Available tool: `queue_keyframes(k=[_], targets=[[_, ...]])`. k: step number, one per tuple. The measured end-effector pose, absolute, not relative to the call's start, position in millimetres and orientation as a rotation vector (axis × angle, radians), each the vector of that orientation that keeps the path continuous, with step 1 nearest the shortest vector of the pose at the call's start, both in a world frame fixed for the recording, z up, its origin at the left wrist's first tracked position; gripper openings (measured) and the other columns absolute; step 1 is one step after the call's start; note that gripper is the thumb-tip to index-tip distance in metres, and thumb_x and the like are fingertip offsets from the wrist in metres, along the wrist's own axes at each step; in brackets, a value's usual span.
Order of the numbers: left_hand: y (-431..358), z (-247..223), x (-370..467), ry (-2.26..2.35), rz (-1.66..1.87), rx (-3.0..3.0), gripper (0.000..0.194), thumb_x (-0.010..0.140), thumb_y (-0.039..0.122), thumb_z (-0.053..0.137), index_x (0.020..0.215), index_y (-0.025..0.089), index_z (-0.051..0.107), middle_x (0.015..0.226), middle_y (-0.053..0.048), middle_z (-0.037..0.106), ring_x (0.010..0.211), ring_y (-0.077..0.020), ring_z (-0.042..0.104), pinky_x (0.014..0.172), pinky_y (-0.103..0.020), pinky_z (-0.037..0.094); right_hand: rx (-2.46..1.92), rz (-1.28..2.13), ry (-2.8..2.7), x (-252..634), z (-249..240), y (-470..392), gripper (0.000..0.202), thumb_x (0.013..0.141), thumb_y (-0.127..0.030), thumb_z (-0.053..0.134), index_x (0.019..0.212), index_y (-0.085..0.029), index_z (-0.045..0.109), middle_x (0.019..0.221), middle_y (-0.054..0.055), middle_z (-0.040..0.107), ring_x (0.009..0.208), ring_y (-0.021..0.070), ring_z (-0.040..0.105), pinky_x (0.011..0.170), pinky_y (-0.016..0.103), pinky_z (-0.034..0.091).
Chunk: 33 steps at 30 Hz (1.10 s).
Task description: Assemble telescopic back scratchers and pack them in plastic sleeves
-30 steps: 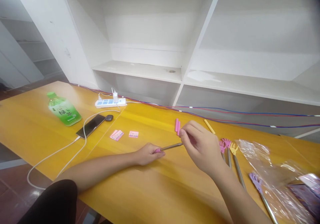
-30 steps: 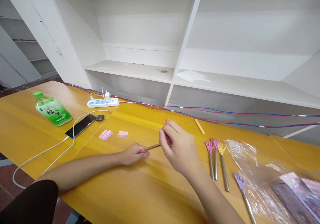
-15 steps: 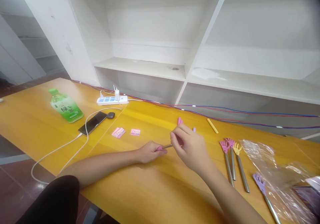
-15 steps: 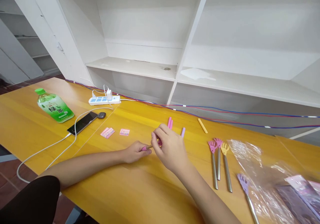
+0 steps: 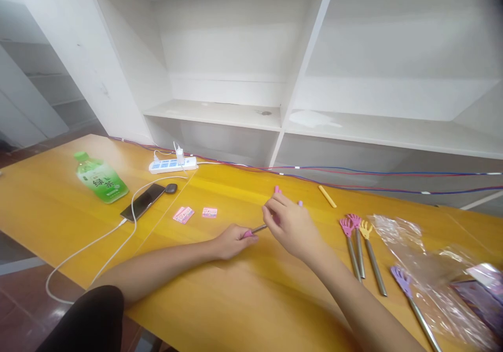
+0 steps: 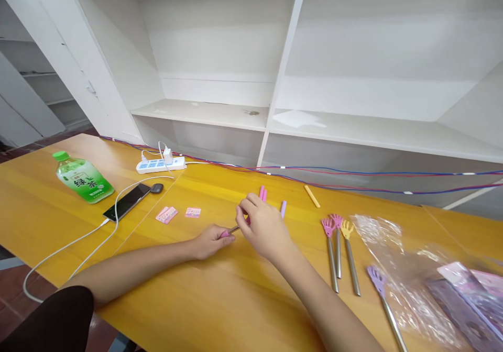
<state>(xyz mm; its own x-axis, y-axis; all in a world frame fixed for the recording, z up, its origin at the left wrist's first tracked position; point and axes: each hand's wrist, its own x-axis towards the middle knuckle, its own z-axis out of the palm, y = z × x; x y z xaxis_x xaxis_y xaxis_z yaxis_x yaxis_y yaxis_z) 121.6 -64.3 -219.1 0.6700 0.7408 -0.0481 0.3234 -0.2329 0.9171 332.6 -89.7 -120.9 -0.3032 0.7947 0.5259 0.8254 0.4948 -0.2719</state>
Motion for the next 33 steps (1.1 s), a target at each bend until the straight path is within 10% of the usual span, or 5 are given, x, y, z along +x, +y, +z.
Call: queue_keyframes(k=[10,17,26,33], targets=[[-64,-217,121,0.855,0.621,1.909,0.050,0.105,0.065,0.041,0.093,0.019,0.057,0.081,0.003,0.051,0.077,-0.0136,0.046,0.074,-0.027,0.037,-1.418,-0.785,-2.233,340,-131,-74,0.027,0.105,-0.021,0.052,0.083,-0.013,0.066,0.083,0.011,0.060,0.088,0.0245,0.053,0.077,0.035,0.029],[-67,-217,122,0.824,0.636,1.875,0.051,0.109,0.059,0.032,0.126,0.019,0.058,0.075,0.003,0.052,0.068,-0.0148,0.049,0.068,-0.028,0.042,-1.260,-0.692,-2.476,341,-144,-62,0.039,0.105,-0.029,0.057,0.069,-0.016,0.066,0.070,0.006,0.061,0.080,0.0209,0.054,0.078,0.034,0.029],[-47,-107,129,1.264,0.257,3.012,0.020,0.102,0.014,0.044,0.109,0.017,0.063,0.102,-0.009,0.068,0.089,-0.0248,0.065,0.076,-0.037,0.045,-1.558,-0.517,-2.324,352,-115,-80,0.036,0.105,-0.042,0.053,0.082,-0.016,0.065,0.072,0.004,0.064,0.060,0.0152,0.052,0.060,0.030,0.012],[-69,-51,159,1.237,0.742,3.312,0.018,0.103,0.026,0.051,0.088,0.019,0.059,0.086,-0.006,0.063,0.081,-0.0240,0.061,0.069,-0.038,0.041,-1.470,-0.814,-2.070,369,-88,-102,0.023,0.095,-0.023,0.053,0.073,-0.017,0.055,0.060,-0.001,0.054,0.051,0.0135,0.039,0.058,0.029,0.010]])
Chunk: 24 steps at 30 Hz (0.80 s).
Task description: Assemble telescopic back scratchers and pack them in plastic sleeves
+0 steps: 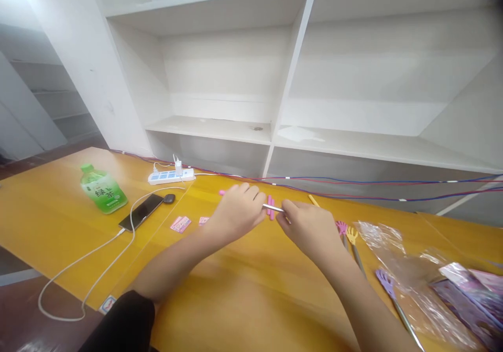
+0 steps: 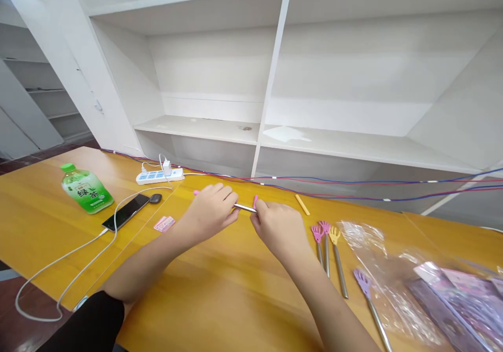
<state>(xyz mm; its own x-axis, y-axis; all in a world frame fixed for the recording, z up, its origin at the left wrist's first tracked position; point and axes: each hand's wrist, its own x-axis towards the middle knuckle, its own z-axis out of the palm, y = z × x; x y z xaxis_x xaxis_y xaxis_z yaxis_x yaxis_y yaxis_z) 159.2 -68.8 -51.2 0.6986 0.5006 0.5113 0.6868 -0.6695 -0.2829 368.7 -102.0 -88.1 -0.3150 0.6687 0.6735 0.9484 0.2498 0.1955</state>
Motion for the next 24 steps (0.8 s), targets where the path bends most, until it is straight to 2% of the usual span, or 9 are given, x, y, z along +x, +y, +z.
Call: queue_keyframes(k=[3,9,13,17,20,24], targets=[[-73,-55,161,-0.775,-0.684,-2.438,0.022,0.106,0.025,0.046,0.089,0.019,0.059,0.080,-0.003,0.062,0.072,-0.0197,0.059,0.061,-0.036,0.037,-1.358,-0.978,-1.966,370,-83,-107,0.036,0.102,-0.022,0.047,0.067,-0.018,0.050,0.056,-0.001,0.049,0.050,0.0140,0.035,0.058,0.030,0.012],[-68,-76,159,-0.750,-0.723,-2.519,0.021,0.104,0.022,0.046,0.088,0.020,0.059,0.076,-0.001,0.064,0.065,-0.0156,0.060,0.053,-0.034,0.029,-1.361,-1.164,-1.871,356,-78,-108,0.042,0.107,-0.022,0.050,0.065,-0.018,0.046,0.057,0.001,0.049,0.057,0.0150,0.045,0.064,0.031,0.022],[-66,-78,163,-0.969,-0.517,-2.603,0.019,0.101,0.021,0.049,0.086,0.020,0.062,0.072,0.000,0.067,0.061,-0.0168,0.062,0.050,-0.032,0.023,-1.569,-1.038,-1.939,355,-86,-104,0.045,0.110,-0.026,0.043,0.067,-0.016,0.047,0.056,0.003,0.051,0.053,0.0136,0.043,0.061,0.031,0.015],[-63,-71,166,-1.170,-0.269,-2.667,0.024,0.102,0.030,0.053,0.085,0.020,0.066,0.071,-0.003,0.071,0.060,-0.0197,0.066,0.052,-0.027,0.030,-1.761,-0.876,-2.032,358,-93,-100,0.044,0.112,-0.031,0.041,0.072,-0.015,0.051,0.054,0.003,0.050,0.049,0.0125,0.039,0.061,0.030,0.008],[-61,-68,166,-1.226,-0.222,-2.682,0.029,0.104,0.037,0.051,0.088,0.021,0.070,0.072,-0.005,0.073,0.062,-0.0224,0.069,0.054,-0.028,0.037,-1.749,-0.882,-2.025,359,-93,-97,0.044,0.112,-0.032,0.040,0.073,-0.016,0.052,0.053,0.002,0.050,0.048,0.0125,0.037,0.060,0.030,0.008],[-56,-70,161,-1.249,-0.235,-2.642,0.025,0.101,0.030,0.052,0.090,0.021,0.072,0.073,-0.008,0.074,0.064,-0.0250,0.071,0.058,-0.030,0.043,-1.630,-0.918,-2.012,364,-89,-96,0.047,0.113,-0.033,0.037,0.071,-0.016,0.052,0.054,0.002,0.048,0.049,0.0122,0.037,0.061,0.031,0.010]])
